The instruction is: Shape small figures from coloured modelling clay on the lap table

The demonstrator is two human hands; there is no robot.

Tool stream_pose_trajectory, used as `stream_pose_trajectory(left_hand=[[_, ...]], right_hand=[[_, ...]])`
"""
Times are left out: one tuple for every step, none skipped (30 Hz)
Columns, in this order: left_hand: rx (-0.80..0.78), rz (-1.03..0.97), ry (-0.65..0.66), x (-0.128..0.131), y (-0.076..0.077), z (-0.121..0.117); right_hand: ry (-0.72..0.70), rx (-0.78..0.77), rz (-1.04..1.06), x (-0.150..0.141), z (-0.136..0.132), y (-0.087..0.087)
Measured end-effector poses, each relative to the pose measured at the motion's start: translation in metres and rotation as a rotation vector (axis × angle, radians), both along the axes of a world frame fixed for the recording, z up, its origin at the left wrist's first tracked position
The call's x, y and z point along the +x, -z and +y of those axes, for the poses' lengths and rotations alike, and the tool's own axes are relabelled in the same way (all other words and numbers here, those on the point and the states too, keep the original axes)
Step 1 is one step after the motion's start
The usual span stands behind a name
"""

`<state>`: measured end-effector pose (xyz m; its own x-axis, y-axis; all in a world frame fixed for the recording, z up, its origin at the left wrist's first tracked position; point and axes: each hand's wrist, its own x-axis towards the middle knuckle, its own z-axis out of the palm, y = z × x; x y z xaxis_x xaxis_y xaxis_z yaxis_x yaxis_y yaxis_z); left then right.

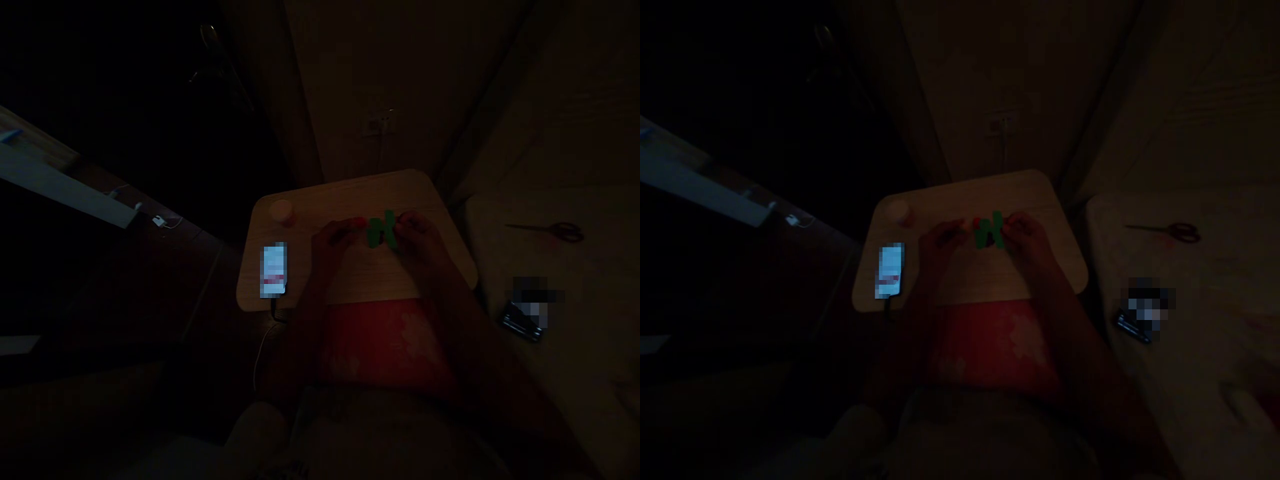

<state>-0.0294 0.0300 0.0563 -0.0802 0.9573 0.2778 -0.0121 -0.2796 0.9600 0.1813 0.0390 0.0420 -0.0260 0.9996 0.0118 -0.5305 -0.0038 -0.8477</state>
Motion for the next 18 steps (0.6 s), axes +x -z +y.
stream_pose_trajectory(left_hand=[[-0.001,0.007,0.007,-0.0007,-0.0001,0.0002],[-0.006,0.014,0.010,-0.0014,-0.0003,0.0004],[-0.012,0.022,0.009,-0.0019,-0.0003,0.0007],[-0.017,0.029,0.004,-0.0024,-0.0002,0.0009],[-0.020,0.032,-0.002,-0.0027,-0.0001,0.0011],[-0.018,0.028,-0.009,-0.0028,0.0000,0.0012],[-0.010,0.017,-0.016,-0.0027,0.0001,0.0010],[0.000,0.004,-0.017,-0.0023,0.0000,0.0007],[0.008,-0.013,-0.013,-0.0018,-0.0003,0.0002],[0.013,-0.034,-0.006,-0.0011,-0.0010,-0.0005],[0.013,-0.051,0.005,-0.0003,-0.0019,-0.0013],[0.008,-0.059,0.020,0.0005,-0.0032,-0.0023],[-0.002,-0.055,0.036,0.0011,-0.0047,-0.0033],[-0.013,-0.042,0.051,0.0017,-0.0062,-0.0042],[-0.022,-0.025,0.062,0.0020,-0.0075,-0.0051],[-0.027,-0.012,0.065,0.0021,-0.0084,-0.0058],[-0.028,-0.005,0.063,0.0020,-0.0086,-0.0063],[-0.028,-0.008,0.059,0.0018,-0.0081,-0.0065]], right_hand=[[0.000,-0.002,0.001,0.0001,0.0000,0.0000],[-0.002,-0.005,-0.002,0.0003,0.0001,0.0002],[-0.004,-0.008,-0.007,0.0005,0.0002,0.0005],[-0.006,-0.012,-0.012,0.0006,0.0003,0.0008],[-0.006,-0.014,-0.016,0.0007,0.0003,0.0010],[-0.002,-0.014,-0.014,0.0007,0.0001,0.0012],[-0.001,-0.014,-0.008,0.0006,-0.0001,0.0013],[0.001,-0.013,0.000,0.0004,-0.0004,0.0012],[0.003,-0.013,0.009,0.0002,-0.0008,0.0011],[0.004,-0.013,0.014,0.0000,-0.0011,0.0009],[0.004,-0.013,0.015,-0.0001,-0.0014,0.0008],[0.003,-0.013,0.010,-0.0002,-0.0016,0.0007],[0.002,-0.013,0.002,-0.0001,-0.0017,0.0008],[0.001,-0.013,-0.008,0.0000,-0.0016,0.0010],[0.000,-0.011,-0.016,0.0002,-0.0016,0.0014],[-0.001,-0.006,-0.022,0.0004,-0.0015,0.0019],[-0.002,-0.001,-0.026,0.0007,-0.0014,0.0025],[-0.003,0.004,-0.029,0.0009,-0.0013,0.0031]])
